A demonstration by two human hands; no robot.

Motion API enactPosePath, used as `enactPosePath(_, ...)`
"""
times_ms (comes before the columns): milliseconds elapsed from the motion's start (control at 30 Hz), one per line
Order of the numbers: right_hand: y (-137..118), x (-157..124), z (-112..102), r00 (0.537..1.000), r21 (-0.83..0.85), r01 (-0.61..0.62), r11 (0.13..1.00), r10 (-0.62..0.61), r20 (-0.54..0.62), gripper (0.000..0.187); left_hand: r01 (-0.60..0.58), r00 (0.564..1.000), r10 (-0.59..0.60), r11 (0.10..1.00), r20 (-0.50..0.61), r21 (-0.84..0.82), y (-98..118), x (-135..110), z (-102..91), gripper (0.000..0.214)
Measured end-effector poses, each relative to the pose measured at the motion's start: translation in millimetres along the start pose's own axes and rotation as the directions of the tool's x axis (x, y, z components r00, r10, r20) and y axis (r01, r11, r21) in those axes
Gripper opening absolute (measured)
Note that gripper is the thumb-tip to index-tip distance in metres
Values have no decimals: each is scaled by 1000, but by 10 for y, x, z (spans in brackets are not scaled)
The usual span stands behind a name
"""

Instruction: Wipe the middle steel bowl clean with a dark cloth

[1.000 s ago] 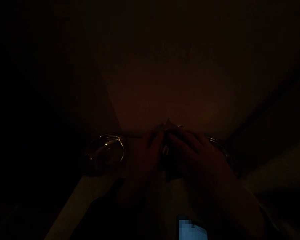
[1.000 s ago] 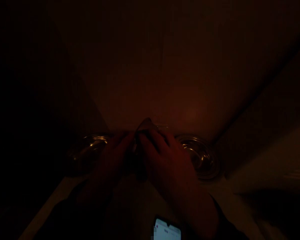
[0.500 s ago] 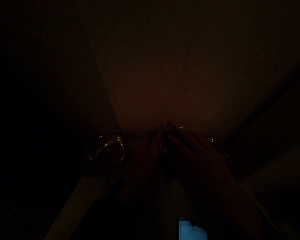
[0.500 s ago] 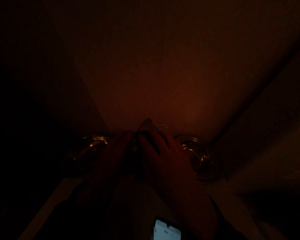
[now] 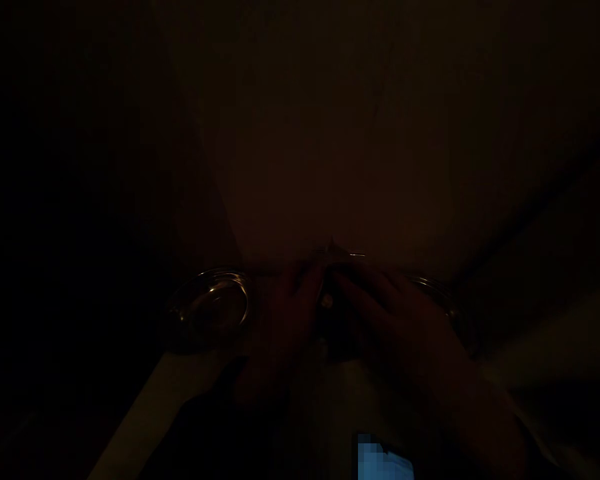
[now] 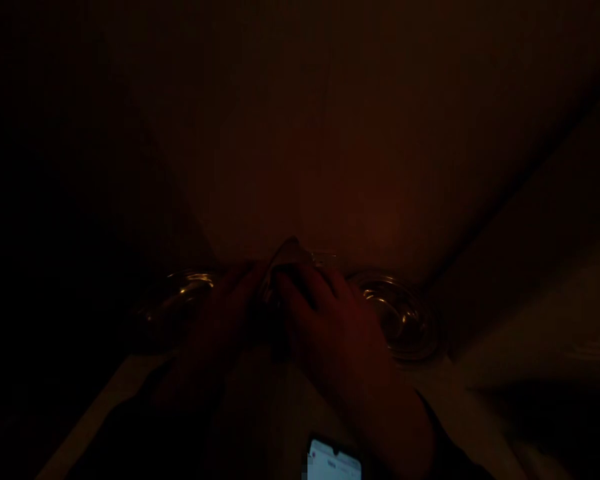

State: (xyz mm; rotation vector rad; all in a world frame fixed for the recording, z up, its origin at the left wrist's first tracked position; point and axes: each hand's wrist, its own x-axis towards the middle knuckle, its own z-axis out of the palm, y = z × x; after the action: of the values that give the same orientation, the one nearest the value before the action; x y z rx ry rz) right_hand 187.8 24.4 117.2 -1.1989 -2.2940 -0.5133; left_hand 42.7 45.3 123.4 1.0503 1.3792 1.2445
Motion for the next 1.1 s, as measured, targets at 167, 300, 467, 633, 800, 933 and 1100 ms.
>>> enactPosePath(167, -53, -16, -39, 998, 34, 65, 997, -66, 20, 38, -30, 999, 30, 999, -12, -38, 16, 6, -19, 30)
enactPosePath(300, 11, 8, -26, 999, -23, -51, 998, 51, -9, 39, -37, 999, 38, 999, 24, -33, 23, -11, -15, 30)
enactPosePath(467, 9, -17, -54, 1000, -8, 10, 1000, -10, 22, 40, -21, 1000, 21, 999, -2, -35, -12, 22, -14, 34)
enactPosePath(633, -14, -31, -52, 999, 20, 31, 999, -32, 28, 40, -21, 1000, 21, 998, 15, -54, 4, 18, -29, 33)
enactPosePath(800, 33, -23, -10, 997, -29, -69, 997, 69, -20, 40, -30, 999, 32, 998, 26, -61, 30, -8, -27, 32)
enactPosePath(933, 26, -44, -41, 999, 11, 33, 999, -33, 12, 38, -57, 998, 58, 997, 19, -48, 5, 17, -40, 36)
enactPosePath(1100, 51, -26, -22, 999, -2, -34, 999, 34, -28, 37, -69, 997, 69, 997, 15, -21, 17, 7, -45, 34)
